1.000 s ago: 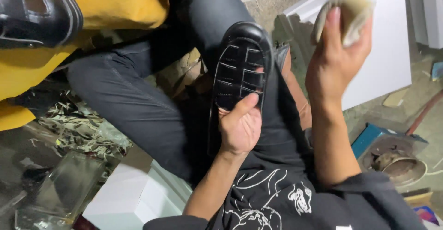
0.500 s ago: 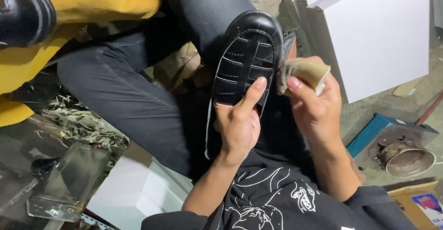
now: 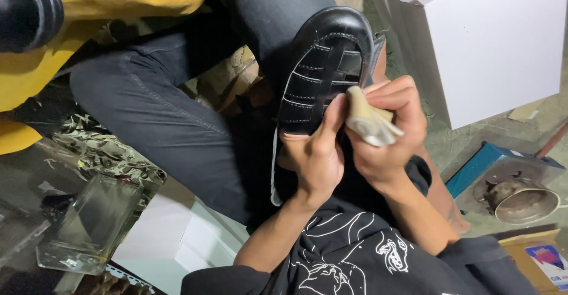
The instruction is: Polishing a black leather shoe using a cloth in a workshop environment.
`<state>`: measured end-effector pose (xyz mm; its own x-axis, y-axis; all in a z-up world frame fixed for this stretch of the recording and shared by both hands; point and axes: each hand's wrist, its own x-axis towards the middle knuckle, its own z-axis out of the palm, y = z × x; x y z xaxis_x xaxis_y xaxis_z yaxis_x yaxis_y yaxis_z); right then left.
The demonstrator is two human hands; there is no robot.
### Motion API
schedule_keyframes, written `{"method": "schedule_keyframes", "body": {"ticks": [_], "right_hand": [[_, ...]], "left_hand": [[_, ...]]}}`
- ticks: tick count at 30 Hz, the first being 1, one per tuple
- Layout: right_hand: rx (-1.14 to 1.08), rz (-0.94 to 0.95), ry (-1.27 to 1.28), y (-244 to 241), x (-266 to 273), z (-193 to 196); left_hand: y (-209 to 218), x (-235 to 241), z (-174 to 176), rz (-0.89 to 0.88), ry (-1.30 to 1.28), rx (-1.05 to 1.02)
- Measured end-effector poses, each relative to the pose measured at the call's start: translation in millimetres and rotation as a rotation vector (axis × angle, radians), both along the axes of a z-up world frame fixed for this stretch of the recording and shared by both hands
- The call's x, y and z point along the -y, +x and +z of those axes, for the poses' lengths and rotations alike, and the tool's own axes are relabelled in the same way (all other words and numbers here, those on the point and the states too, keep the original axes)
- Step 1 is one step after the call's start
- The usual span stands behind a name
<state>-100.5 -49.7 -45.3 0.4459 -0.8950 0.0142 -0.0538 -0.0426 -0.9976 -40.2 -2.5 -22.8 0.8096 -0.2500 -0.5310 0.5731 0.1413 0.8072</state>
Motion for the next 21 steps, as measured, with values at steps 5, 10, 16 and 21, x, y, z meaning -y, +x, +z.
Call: {"method": "schedule_keyframes", "body": {"ticks": [5,10,16,21], "right_hand": [[-0.032,-0.119,-0.363,8.4,-2.5,-17.0],[-0.008,-0.129,-0.335,8.6,-1.7,-21.8],[0.028,-0.163,-0.194,20.6,3.0,-20.0],[0.042,-0.101,-0.191,14.7,1.9,-14.2]], "left_hand": [[0.3,0.9,-4.4,-0.074,0.069,0.114],[0.0,3.5,-4.8,-0.009,-0.002,0.084],[-4.8,6.4,-10.0,0.043,-0.049,0.055],[-6.5,5.8,-12.7,0.055,-0.057,0.033]]}}
